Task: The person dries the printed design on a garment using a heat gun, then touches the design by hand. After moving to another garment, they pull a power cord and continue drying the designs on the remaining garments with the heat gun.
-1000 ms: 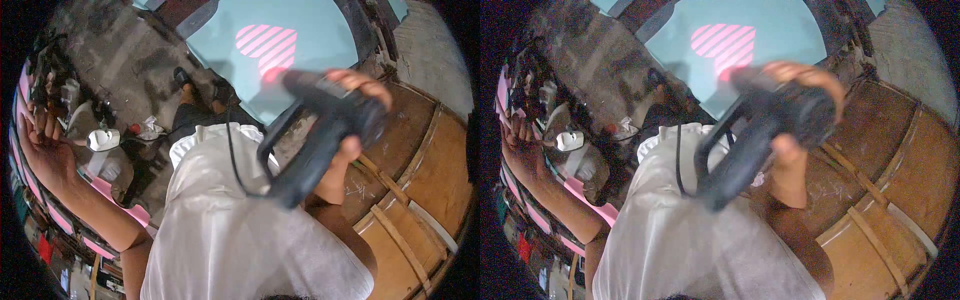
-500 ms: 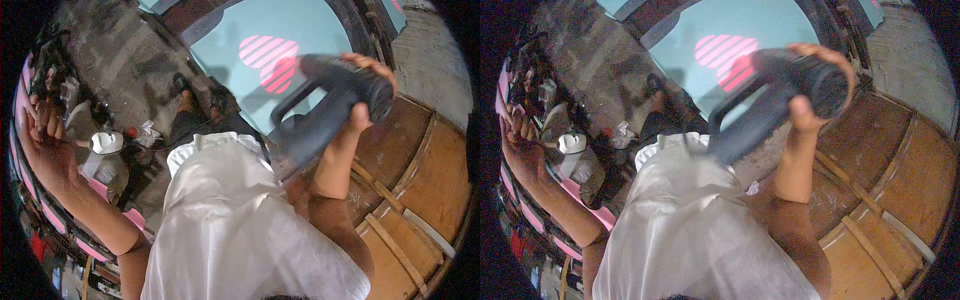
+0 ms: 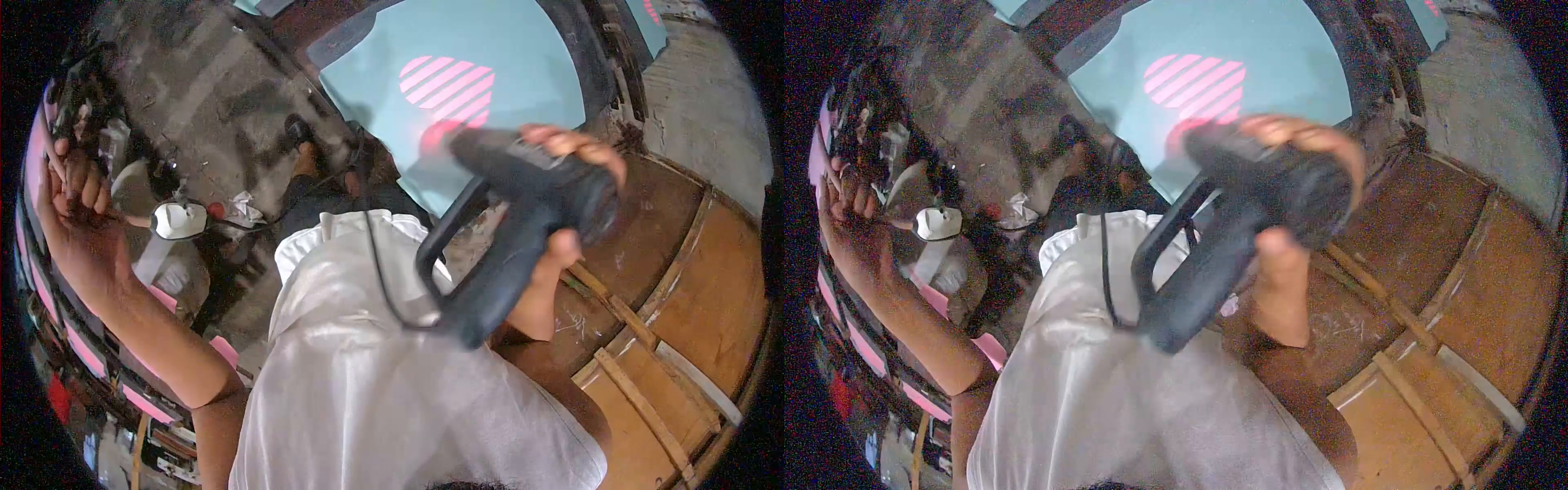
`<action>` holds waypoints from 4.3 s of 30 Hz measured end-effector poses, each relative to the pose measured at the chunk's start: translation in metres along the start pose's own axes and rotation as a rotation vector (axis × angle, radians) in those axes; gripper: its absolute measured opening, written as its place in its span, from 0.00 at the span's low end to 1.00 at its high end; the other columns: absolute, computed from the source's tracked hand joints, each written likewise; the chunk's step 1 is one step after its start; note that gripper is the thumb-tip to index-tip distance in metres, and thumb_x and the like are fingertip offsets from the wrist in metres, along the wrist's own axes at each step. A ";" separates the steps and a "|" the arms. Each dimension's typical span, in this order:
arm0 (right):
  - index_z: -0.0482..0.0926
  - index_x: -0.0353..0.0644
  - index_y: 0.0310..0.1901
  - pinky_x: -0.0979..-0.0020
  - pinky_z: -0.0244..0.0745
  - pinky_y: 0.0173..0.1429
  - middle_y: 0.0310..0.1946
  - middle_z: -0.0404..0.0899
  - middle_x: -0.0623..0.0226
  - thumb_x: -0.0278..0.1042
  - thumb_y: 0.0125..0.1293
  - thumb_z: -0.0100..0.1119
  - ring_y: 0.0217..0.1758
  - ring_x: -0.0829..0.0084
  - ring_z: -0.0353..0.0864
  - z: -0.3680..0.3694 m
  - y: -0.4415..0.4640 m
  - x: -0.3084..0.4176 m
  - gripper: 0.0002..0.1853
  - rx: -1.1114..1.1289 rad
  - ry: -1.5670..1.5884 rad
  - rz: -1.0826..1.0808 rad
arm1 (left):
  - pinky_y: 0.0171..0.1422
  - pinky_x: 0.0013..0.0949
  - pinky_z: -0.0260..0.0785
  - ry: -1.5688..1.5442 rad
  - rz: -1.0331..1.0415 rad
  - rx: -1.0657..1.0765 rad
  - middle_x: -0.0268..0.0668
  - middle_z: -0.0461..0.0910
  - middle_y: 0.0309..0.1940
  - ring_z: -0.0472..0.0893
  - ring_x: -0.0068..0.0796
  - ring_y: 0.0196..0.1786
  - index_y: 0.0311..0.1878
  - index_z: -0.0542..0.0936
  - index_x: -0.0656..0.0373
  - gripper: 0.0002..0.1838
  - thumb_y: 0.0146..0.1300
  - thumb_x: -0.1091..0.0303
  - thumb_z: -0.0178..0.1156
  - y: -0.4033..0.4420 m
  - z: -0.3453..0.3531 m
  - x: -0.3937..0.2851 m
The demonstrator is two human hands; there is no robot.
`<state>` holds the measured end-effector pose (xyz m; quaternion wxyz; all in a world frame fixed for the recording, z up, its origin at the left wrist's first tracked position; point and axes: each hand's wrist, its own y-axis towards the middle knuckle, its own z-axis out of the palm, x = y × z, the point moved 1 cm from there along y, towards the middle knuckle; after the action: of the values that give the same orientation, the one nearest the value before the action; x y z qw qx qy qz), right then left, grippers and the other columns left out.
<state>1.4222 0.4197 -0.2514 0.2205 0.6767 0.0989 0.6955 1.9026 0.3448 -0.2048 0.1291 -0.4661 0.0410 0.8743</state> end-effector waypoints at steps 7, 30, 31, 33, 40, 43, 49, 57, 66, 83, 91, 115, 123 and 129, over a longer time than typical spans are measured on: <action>0.71 0.42 0.58 0.44 0.76 0.64 0.46 0.79 0.56 0.55 0.51 0.77 0.54 0.50 0.81 0.002 0.002 0.009 0.38 -0.069 -0.008 -0.068 | 0.59 0.28 0.71 0.064 0.038 -0.034 0.38 0.81 0.48 0.79 0.28 0.50 0.69 0.73 0.64 0.24 0.80 0.57 0.50 -0.007 -0.003 -0.001; 0.70 0.35 0.59 0.44 0.79 0.62 0.47 0.81 0.50 0.52 0.52 0.78 0.54 0.50 0.84 -0.032 0.058 -0.026 0.40 0.180 0.014 -0.166 | 0.41 0.20 0.63 0.335 0.165 -0.755 0.31 0.76 0.40 0.69 0.18 0.37 0.69 0.71 0.68 0.27 0.79 0.55 0.51 0.004 0.040 0.013; 0.70 0.35 0.59 0.44 0.79 0.62 0.47 0.81 0.50 0.52 0.53 0.78 0.53 0.50 0.84 -0.028 0.056 -0.022 0.40 0.184 -0.003 -0.187 | 0.41 0.20 0.63 0.335 0.165 -0.751 0.31 0.76 0.40 0.69 0.18 0.37 0.69 0.71 0.68 0.27 0.79 0.55 0.51 0.004 0.037 0.012; 0.70 0.35 0.59 0.44 0.79 0.62 0.47 0.81 0.49 0.52 0.52 0.79 0.53 0.50 0.83 -0.030 0.051 -0.018 0.41 0.014 -0.066 -0.171 | 0.38 0.20 0.59 0.268 0.136 -0.510 0.29 0.73 0.39 0.65 0.17 0.35 0.69 0.71 0.68 0.26 0.79 0.56 0.50 -0.004 0.028 0.008; 0.69 0.42 0.58 0.42 0.74 0.64 0.47 0.77 0.55 0.57 0.50 0.77 0.53 0.50 0.80 0.013 0.020 0.005 0.40 -0.065 -0.028 -0.044 | 0.37 0.21 0.59 0.060 0.105 -0.166 0.28 0.70 0.36 0.64 0.17 0.35 0.69 0.71 0.68 0.25 0.80 0.58 0.49 -0.001 0.027 0.009; 0.69 0.42 0.58 0.41 0.74 0.64 0.47 0.77 0.56 0.58 0.49 0.78 0.54 0.50 0.81 0.008 0.013 0.003 0.42 -0.023 0.012 -0.044 | 0.35 0.20 0.57 0.301 0.193 -0.551 0.27 0.67 0.34 0.63 0.17 0.34 0.68 0.71 0.69 0.25 0.80 0.58 0.48 0.003 0.035 0.011; 0.69 0.40 0.58 0.42 0.75 0.64 0.46 0.77 0.56 0.53 0.53 0.77 0.54 0.50 0.81 0.009 0.017 0.003 0.39 0.007 -0.028 -0.057 | 0.28 0.20 0.47 0.253 0.217 -0.716 0.24 0.60 0.28 0.57 0.11 0.28 0.64 0.72 0.70 0.21 0.80 0.61 0.50 0.009 0.056 0.016; 0.70 0.34 0.59 0.45 0.81 0.59 0.47 0.81 0.48 0.48 0.52 0.79 0.52 0.50 0.84 -0.039 0.080 -0.031 0.39 0.032 -0.076 -0.239 | 0.27 0.21 0.47 0.142 0.163 -0.583 0.23 0.59 0.27 0.56 0.11 0.26 0.62 0.73 0.69 0.20 0.80 0.61 0.50 0.004 0.041 0.014; 0.70 0.35 0.59 0.45 0.80 0.60 0.48 0.81 0.50 0.52 0.51 0.80 0.52 0.49 0.84 -0.008 0.062 -0.029 0.41 0.183 -0.001 -0.179 | 0.27 0.20 0.48 0.152 0.155 -0.615 0.23 0.59 0.26 0.56 0.12 0.26 0.61 0.74 0.69 0.20 0.80 0.62 0.50 0.004 0.039 0.015; 0.66 0.44 0.60 0.41 0.72 0.68 0.49 0.76 0.57 0.63 0.53 0.76 0.57 0.51 0.78 0.033 0.017 0.004 0.43 -0.029 -0.076 -0.022 | 0.27 0.21 0.48 0.188 0.207 -0.768 0.23 0.59 0.27 0.56 0.12 0.25 0.61 0.72 0.69 0.19 0.80 0.61 0.49 0.014 0.069 0.023; 0.70 0.35 0.60 0.52 0.82 0.58 0.47 0.83 0.49 0.49 0.53 0.77 0.52 0.53 0.85 -0.017 0.085 -0.026 0.39 -0.056 -0.190 -0.229 | 0.27 0.20 0.49 -0.009 0.133 -0.395 0.23 0.59 0.27 0.56 0.11 0.26 0.61 0.72 0.68 0.18 0.81 0.62 0.47 0.005 0.026 0.012; 0.66 0.45 0.60 0.44 0.75 0.65 0.50 0.76 0.57 0.63 0.51 0.78 0.56 0.51 0.79 0.047 0.020 -0.006 0.44 0.073 -0.069 -0.062 | 0.27 0.20 0.48 0.023 0.160 -0.454 0.24 0.58 0.27 0.54 0.11 0.25 0.62 0.71 0.69 0.19 0.81 0.62 0.49 0.007 0.041 0.021; 0.70 0.38 0.60 0.45 0.81 0.60 0.48 0.80 0.54 0.56 0.51 0.81 0.54 0.48 0.83 0.009 0.076 -0.027 0.43 -0.106 -0.152 -0.185 | 0.27 0.19 0.47 -0.089 0.141 -0.356 0.23 0.58 0.27 0.54 0.11 0.25 0.61 0.73 0.69 0.19 0.81 0.63 0.48 0.004 0.033 0.016; 0.70 0.38 0.59 0.44 0.82 0.57 0.48 0.80 0.51 0.56 0.54 0.75 0.53 0.46 0.83 0.028 0.072 -0.035 0.40 0.016 -0.080 -0.215 | 0.27 0.19 0.48 -0.013 0.188 -0.464 0.23 0.59 0.27 0.55 0.11 0.26 0.60 0.73 0.70 0.18 0.80 0.63 0.49 0.009 0.048 0.021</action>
<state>1.4371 0.3360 -0.2496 0.2921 0.6910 0.1676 0.6396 1.8504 0.3492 -0.1954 -0.0632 -0.4716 -0.1186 0.8715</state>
